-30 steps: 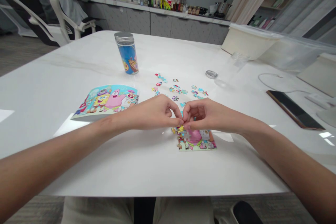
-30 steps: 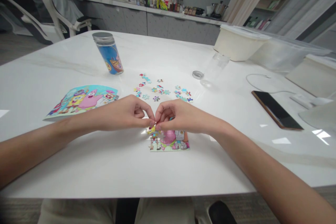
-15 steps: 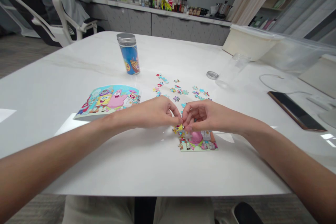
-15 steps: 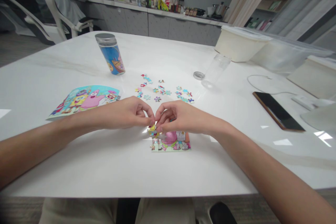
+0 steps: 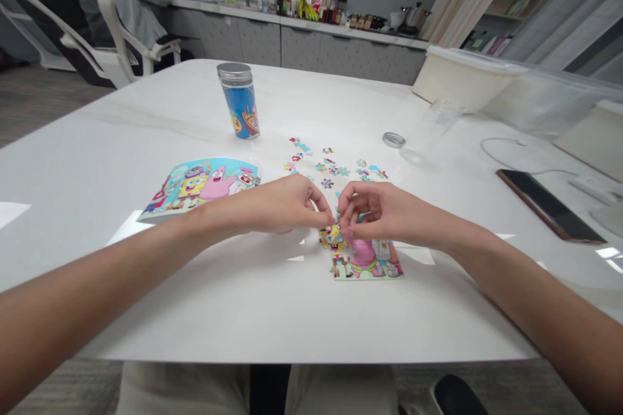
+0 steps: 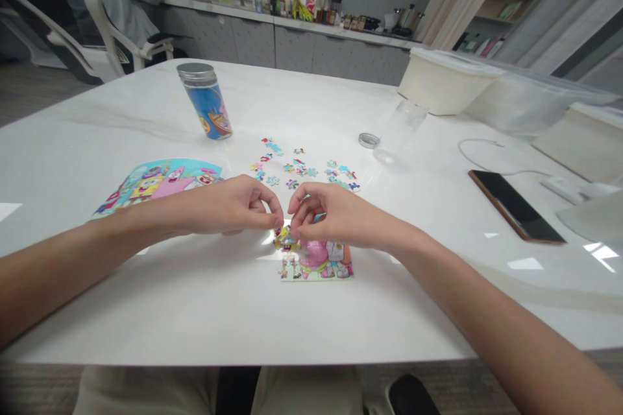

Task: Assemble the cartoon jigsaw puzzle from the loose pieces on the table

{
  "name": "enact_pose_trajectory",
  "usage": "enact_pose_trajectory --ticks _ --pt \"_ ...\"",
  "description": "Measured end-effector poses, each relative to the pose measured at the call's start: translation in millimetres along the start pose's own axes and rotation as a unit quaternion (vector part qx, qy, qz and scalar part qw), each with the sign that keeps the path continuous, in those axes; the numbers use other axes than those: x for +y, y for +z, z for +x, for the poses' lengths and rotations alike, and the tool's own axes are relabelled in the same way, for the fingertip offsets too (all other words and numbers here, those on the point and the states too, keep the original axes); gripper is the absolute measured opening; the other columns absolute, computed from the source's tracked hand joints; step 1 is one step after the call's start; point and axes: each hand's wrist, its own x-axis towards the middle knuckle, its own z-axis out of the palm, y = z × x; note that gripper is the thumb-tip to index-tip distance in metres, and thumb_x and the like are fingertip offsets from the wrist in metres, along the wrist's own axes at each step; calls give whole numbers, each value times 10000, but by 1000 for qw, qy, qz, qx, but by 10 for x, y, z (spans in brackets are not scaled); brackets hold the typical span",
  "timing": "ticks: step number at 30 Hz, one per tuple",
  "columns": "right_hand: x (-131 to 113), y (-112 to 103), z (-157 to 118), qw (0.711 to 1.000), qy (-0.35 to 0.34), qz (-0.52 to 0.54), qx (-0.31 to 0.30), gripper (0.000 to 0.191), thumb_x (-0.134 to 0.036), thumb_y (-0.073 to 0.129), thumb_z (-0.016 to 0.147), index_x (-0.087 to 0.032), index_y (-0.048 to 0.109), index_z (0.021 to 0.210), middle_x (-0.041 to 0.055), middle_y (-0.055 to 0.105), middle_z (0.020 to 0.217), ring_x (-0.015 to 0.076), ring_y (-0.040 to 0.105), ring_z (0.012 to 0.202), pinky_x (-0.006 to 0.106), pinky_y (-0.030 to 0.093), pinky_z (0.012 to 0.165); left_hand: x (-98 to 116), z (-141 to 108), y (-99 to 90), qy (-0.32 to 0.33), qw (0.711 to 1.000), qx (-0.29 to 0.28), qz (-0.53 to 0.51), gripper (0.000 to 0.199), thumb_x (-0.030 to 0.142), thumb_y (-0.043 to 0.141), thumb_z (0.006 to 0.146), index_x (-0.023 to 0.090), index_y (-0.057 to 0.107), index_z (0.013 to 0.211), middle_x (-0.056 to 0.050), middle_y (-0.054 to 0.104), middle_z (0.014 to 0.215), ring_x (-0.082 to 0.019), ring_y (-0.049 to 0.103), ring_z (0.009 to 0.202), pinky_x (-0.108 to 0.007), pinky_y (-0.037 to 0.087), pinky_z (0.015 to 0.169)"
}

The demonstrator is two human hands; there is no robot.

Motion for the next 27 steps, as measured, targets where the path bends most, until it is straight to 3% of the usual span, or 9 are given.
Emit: enact_pose_trajectory --ticks 9,13,19,27 --pt "5 -3 15 1000 -11 6 8 223 -192 714 739 -199 564 903 18 703 825 140 642 700 291 491 636 11 -16 17 4 997 -29 74 261 361 610 761 164 736 878 60 450 495 -83 339 431 -227 249 434" --pt "-25 27 15 1000 -26 10 9 202 -198 721 733 -195 579 878 15 690 797 150 648 752 289 495 664 14 -17 27 28 996 -17 86 237 348 617 760 171 744 853 65 419 487 -78 324 440 -222 239 434" --pt "-12 35 3 999 -36 17 -9 190 -232 727 753 -196 608 897 6 676 800 138 637 738 292 498 670 9 -20 1 14 998 23 51 238 348 629 744 155 727 843 61 418 465 -86 333 425 -238 231 425" --pt "-6 26 9 1000 -20 13 -3 219 -243 748 726 -190 609 887 21 682 821 150 653 755 302 504 678 -12 -7 0 10 997 11 73 222 305 631 701 174 746 837 73 387 450 -90 316 429 -245 252 449"
